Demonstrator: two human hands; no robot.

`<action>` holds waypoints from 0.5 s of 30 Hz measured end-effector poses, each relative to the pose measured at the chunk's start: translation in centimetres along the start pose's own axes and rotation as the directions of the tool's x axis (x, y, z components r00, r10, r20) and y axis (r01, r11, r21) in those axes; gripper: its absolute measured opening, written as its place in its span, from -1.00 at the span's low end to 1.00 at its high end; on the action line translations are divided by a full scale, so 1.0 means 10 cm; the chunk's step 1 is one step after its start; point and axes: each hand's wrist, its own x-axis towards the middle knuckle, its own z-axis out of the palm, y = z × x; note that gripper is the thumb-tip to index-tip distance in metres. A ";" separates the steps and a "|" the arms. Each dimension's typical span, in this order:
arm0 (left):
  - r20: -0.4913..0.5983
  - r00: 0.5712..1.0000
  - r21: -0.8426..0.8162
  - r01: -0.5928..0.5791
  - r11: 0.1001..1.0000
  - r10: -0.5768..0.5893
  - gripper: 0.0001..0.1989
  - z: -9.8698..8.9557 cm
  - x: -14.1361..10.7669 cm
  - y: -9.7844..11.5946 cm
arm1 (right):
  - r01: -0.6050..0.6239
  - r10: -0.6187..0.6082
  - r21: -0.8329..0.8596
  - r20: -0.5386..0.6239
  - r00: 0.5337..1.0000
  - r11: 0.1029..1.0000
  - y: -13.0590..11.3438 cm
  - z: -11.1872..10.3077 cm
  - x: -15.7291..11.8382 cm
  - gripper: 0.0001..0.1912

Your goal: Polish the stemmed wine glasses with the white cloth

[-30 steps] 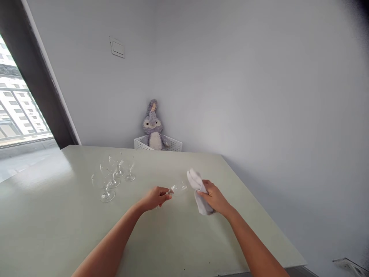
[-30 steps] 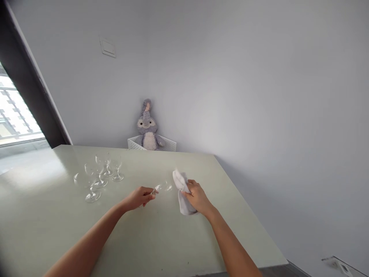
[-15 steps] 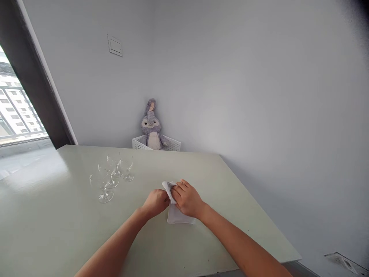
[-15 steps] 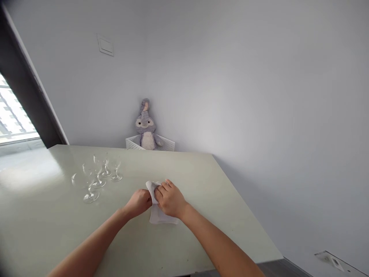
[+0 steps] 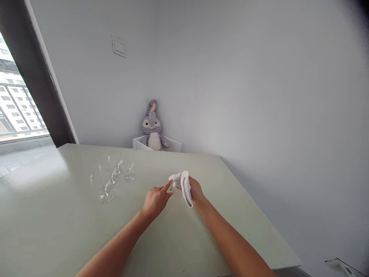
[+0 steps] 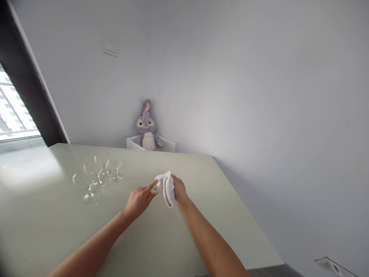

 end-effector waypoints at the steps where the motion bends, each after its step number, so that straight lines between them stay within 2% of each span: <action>1: -0.002 1.000 -0.011 0.011 1.000 -0.011 -0.56 0.01 0.00 0.01 | -0.030 0.032 0.101 -0.017 0.999 0.994 0.04 0.03 -0.02 -0.66; 4: -0.010 0.999 -0.043 0.030 0.999 -0.030 -0.56 0.06 -0.02 0.03 | -0.088 0.123 0.291 -0.103 0.987 0.953 0.11 0.11 -0.07 -0.66; 7: 0.009 0.996 -0.090 0.085 0.992 -0.084 -0.55 0.11 -0.03 0.08 | -0.063 0.128 0.371 -0.152 0.980 0.926 0.15 0.16 -0.09 -0.73; 12: 0.089 0.972 -0.187 0.229 0.955 -0.215 -0.50 0.15 -0.04 0.16 | -0.049 0.089 0.267 -0.142 0.986 0.963 0.36 0.25 -0.25 -0.74; 15: 0.116 0.963 -0.307 0.268 0.913 -0.243 -0.41 0.19 -0.06 0.20 | -0.059 0.076 0.233 -0.067 0.995 0.971 0.50 0.33 -0.41 -0.70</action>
